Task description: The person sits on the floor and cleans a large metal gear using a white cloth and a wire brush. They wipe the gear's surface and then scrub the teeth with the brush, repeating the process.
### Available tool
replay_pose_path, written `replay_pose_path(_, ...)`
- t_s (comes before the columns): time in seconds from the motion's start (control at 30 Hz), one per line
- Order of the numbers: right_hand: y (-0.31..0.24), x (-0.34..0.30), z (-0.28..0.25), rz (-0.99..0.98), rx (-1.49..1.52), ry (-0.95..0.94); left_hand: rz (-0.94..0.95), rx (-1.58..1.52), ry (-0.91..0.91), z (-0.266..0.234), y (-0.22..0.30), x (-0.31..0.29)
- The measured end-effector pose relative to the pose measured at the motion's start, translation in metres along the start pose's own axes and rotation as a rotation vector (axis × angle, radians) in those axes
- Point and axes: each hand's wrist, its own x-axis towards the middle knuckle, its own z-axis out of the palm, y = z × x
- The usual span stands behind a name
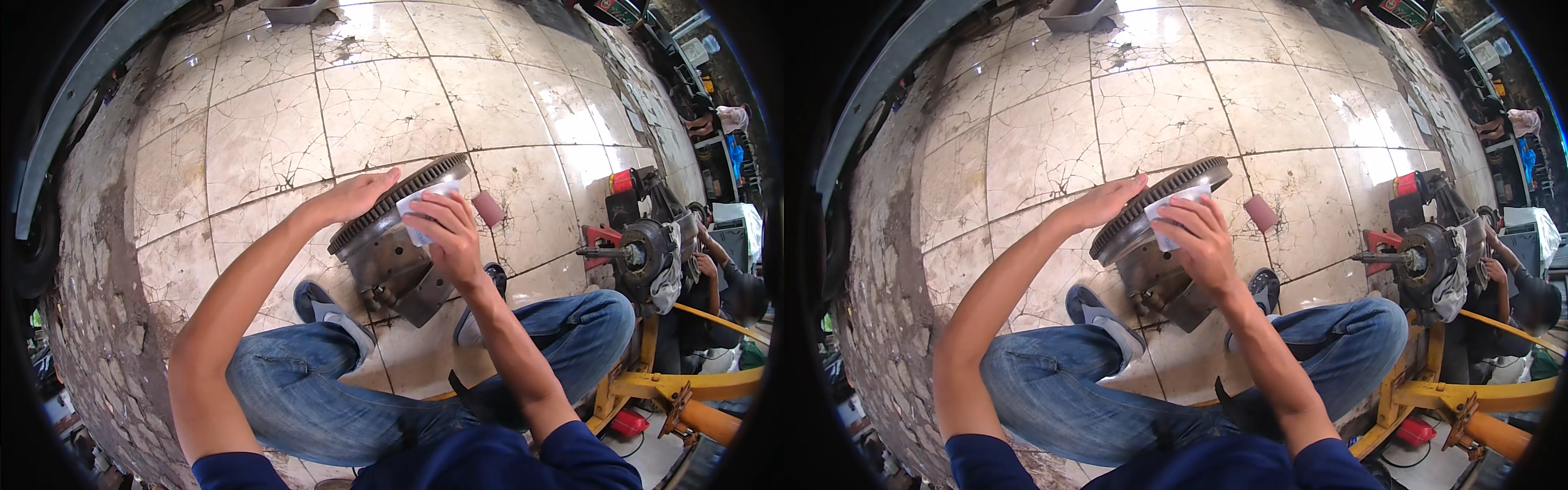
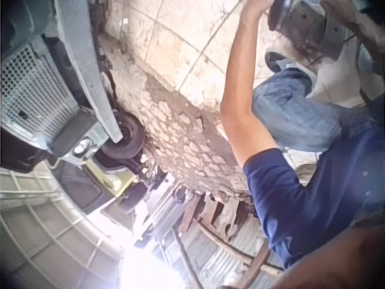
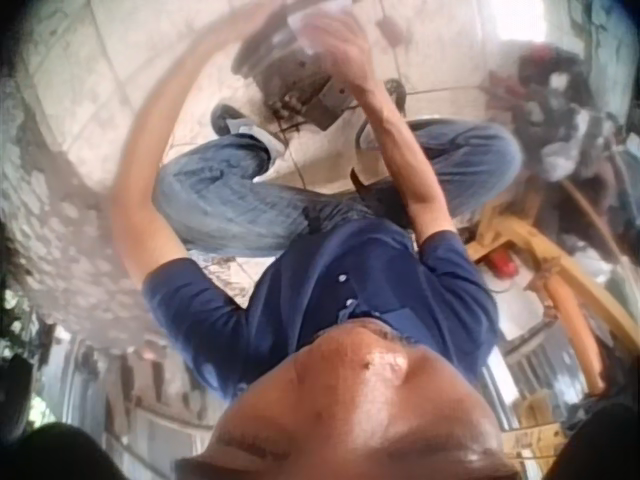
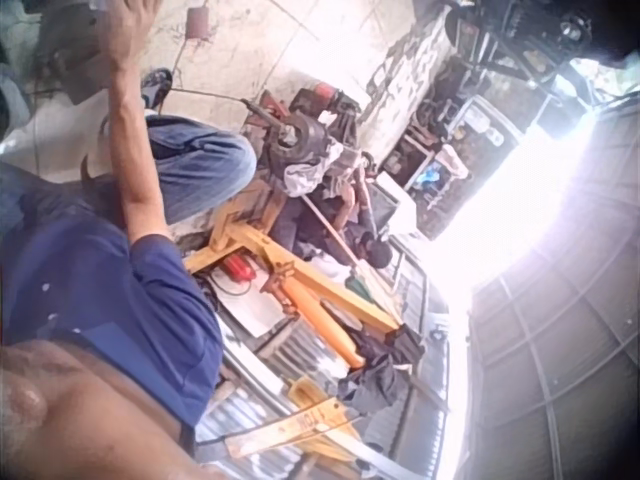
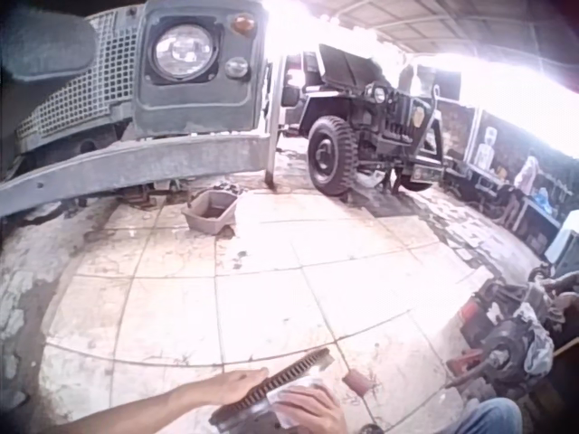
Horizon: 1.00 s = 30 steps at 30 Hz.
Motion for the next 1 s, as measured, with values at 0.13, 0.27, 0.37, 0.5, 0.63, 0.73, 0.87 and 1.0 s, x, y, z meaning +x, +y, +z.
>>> replay_pose_path(0.13,0.025,-0.001,-0.005,0.175,0.035,0.202,0.154,-0.011,-0.002,0.007,0.005,0.002)
replay_pose_path(0.27,0.008,-0.001,-0.007,0.054,0.054,0.064,0.103,-0.012,-0.072,0.003,0.003,-0.002)
replay_pose_path(0.37,0.02,-0.005,-0.01,0.058,0.089,0.044,0.07,0.048,-0.097,0.0,0.005,-0.001)
replay_pose_path(0.5,0.027,-0.009,-0.006,0.199,0.126,0.163,0.052,0.124,-0.102,-0.003,0.018,-0.001)
replay_pose_path(0.63,0.021,-0.005,-0.003,0.201,0.14,0.143,0.087,-0.055,-0.045,-0.005,0.004,-0.005)
replay_pose_path(0.73,0.024,-0.003,-0.004,0.186,0.131,0.11,0.052,-0.036,0.039,-0.009,0.0,-0.014)
replay_pose_path(0.87,0.033,0.001,-0.01,0.204,0.098,0.104,0.012,0.247,-0.009,-0.016,0.015,-0.045)
replay_pose_path(1.0,0.041,0.009,-0.005,0.223,0.173,0.126,0.121,0.496,0.193,-0.007,-0.022,-0.058)
